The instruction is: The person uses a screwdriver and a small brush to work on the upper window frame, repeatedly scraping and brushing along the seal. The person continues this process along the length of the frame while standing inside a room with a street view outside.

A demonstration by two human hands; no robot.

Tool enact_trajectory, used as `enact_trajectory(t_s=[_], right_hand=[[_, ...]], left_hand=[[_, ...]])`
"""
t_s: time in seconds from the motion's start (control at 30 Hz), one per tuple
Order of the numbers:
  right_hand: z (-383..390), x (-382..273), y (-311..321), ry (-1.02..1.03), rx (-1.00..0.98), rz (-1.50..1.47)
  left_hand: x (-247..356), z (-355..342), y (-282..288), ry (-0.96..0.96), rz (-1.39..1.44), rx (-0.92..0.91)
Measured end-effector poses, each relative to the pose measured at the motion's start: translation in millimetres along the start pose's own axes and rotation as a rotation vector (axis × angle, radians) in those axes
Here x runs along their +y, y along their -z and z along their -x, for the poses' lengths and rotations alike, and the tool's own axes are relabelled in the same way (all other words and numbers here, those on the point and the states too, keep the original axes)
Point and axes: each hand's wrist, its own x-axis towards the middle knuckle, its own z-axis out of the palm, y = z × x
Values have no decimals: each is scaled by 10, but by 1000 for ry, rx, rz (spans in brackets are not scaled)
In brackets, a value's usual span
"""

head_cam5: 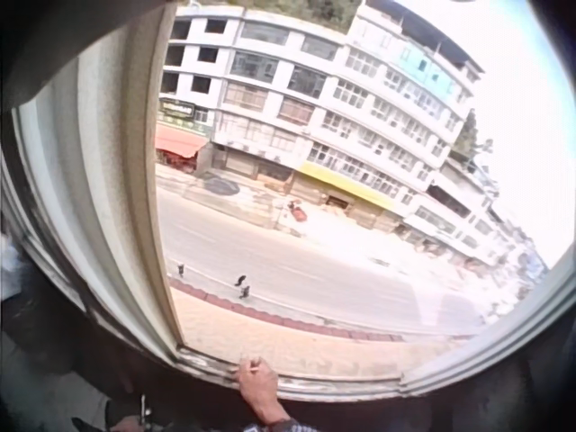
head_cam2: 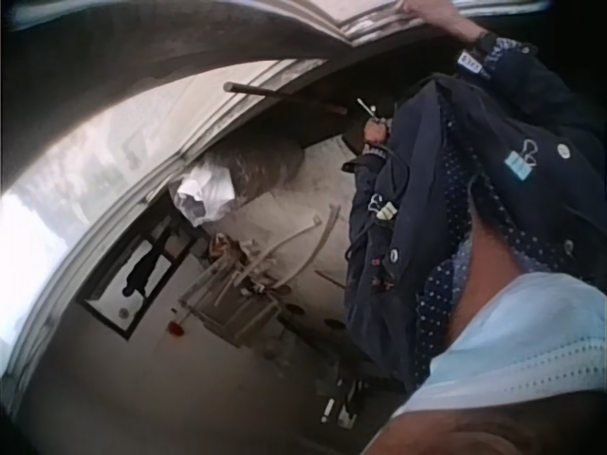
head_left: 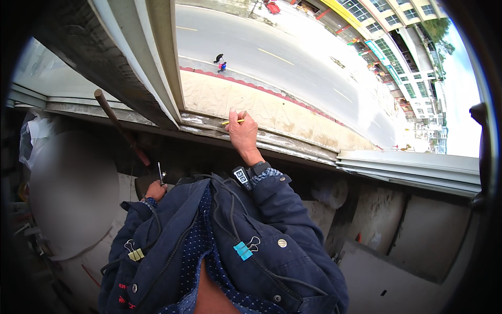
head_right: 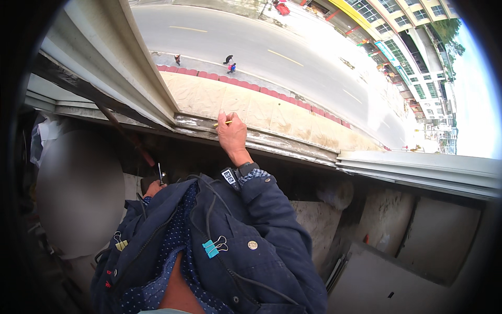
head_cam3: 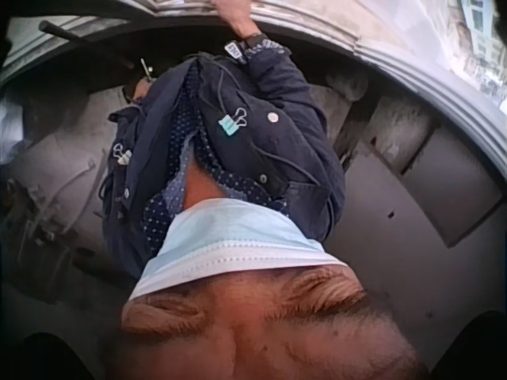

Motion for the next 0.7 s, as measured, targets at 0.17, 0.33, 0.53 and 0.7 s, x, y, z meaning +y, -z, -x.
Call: enact_trajectory(t_s=[0.17, 0.33, 0.53, 0.7], right_hand=[[-28, 100, 438, 7, 40, 153], [-75, 231, 230, -1, -47, 184], [-163, 256, 279, 80, -84, 99], [-171, 297, 331, 91, -125, 61]], left_hand=[[-3, 9, -121, 19, -20, -14], [108, 89, -227, 0, -40, -21], [170, 238, -328, 43, -44, -14], [186, 399, -491, 85, -97, -1]])
